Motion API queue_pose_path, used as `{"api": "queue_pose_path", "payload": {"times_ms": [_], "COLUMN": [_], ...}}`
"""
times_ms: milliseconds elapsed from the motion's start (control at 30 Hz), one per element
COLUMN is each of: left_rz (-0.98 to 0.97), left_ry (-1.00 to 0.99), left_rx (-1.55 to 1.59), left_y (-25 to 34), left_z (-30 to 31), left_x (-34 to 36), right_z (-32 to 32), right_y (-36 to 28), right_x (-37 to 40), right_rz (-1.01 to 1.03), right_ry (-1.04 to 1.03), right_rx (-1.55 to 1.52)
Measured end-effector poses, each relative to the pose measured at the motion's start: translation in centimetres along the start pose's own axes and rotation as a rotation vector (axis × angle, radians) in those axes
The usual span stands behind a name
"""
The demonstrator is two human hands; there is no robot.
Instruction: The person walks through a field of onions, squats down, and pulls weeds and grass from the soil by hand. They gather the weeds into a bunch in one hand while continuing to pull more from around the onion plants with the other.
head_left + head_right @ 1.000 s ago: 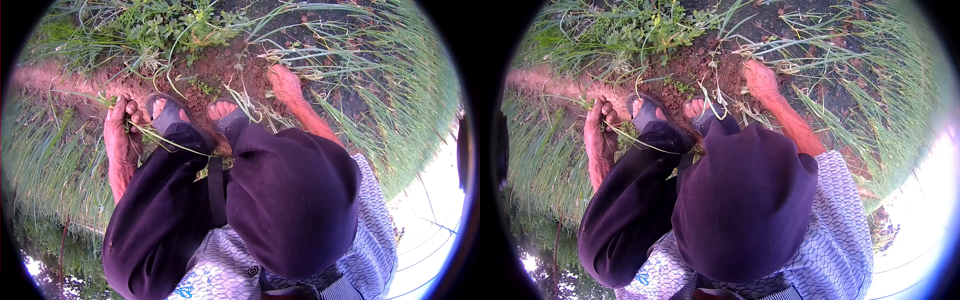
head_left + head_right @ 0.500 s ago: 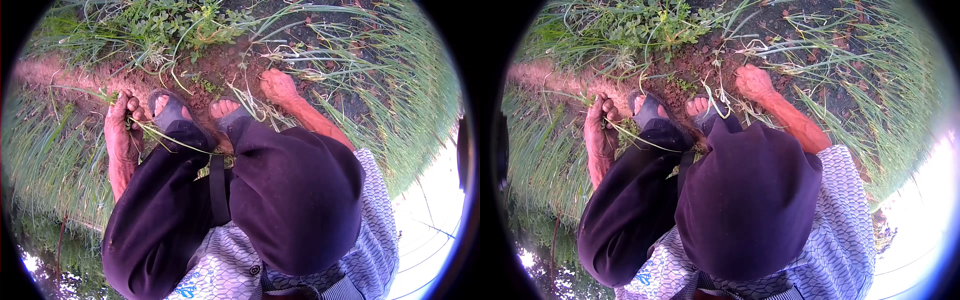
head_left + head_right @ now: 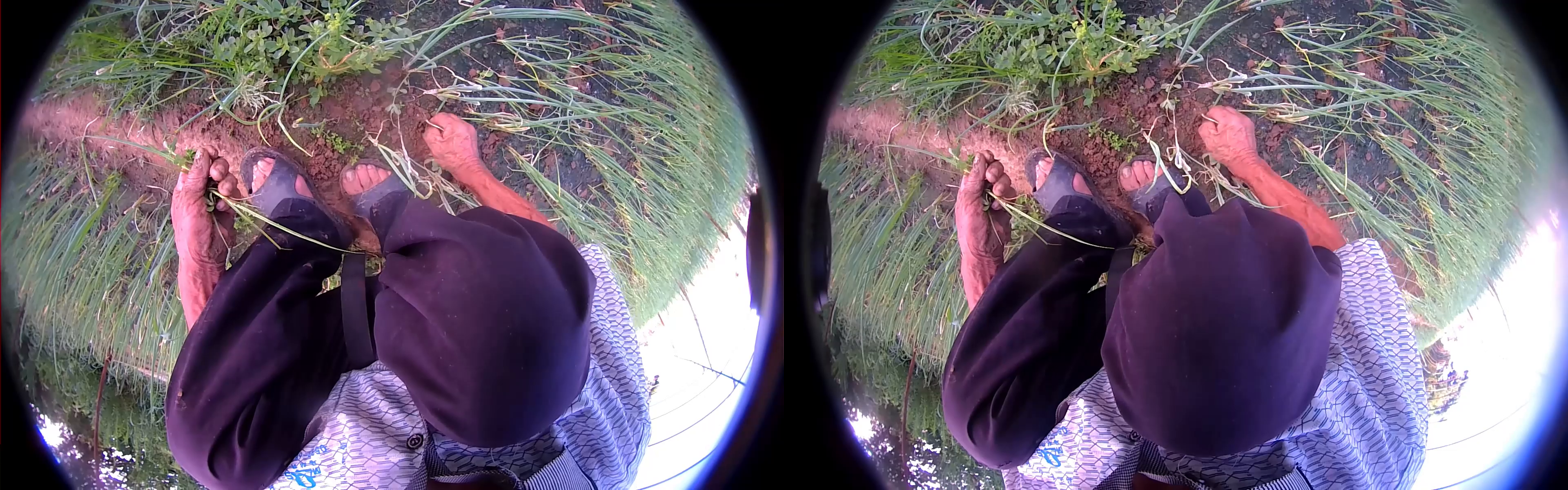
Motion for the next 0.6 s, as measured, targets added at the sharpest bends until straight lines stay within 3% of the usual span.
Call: {"api": "queue_pose_path", "payload": {"times_ms": [33, 133, 167, 267, 300, 400, 433, 567, 600], "left_rz": [-0.002, 0.008, 0.009, 0.015, 0.013, -0.001, -0.006, -0.007, -0.005], "left_ry": [0.003, -0.001, -0.003, -0.011, -0.013, -0.003, 0.007, 0.002, 0.0], "left_rx": [0.006, -0.014, -0.017, -0.007, -0.014, -0.026, -0.021, 0.0, 0.005], "left_y": [-0.1, -0.2, -0.2, -0.4, -0.4, -0.1, -0.1, -0.1, -0.1], "left_z": [0.0, 0.2, 0.3, 0.4, 0.3, 0.3, 0.4, 0.8, 1.0], "left_x": [0.0, 0.2, 0.2, 0.1, 0.1, 0.3, 0.3, 0.2, 0.3], "right_z": [0.6, 1.8, 1.7, 2.7, 2.8, 2.6, 2.8, 0.0, -0.5], "right_y": [0.8, 2.6, 3.2, 0.5, -1.0, -5.8, -7.8, -7.0, -6.4], "right_x": [0.2, 0.9, 1.6, 1.3, 0.6, -1.4, -2.1, -4.0, -4.2], "right_rz": [-0.052, -0.368, -0.57, -0.492, -0.416, 0.194, 0.313, 0.142, 0.219], "right_ry": [0.083, -0.012, -0.077, -0.108, -0.205, 0.087, 0.072, -0.192, -0.175], "right_rx": [-0.012, -0.354, -0.514, -0.427, -0.302, -0.144, -0.111, 0.219, 0.207]}}
Point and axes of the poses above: each hand's wrist, its own x-axis away from the middle knuckle, its own z-axis out of the back of the hand, y = z × x, the point moved 6 cm from there along -x, towards the middle knuckle
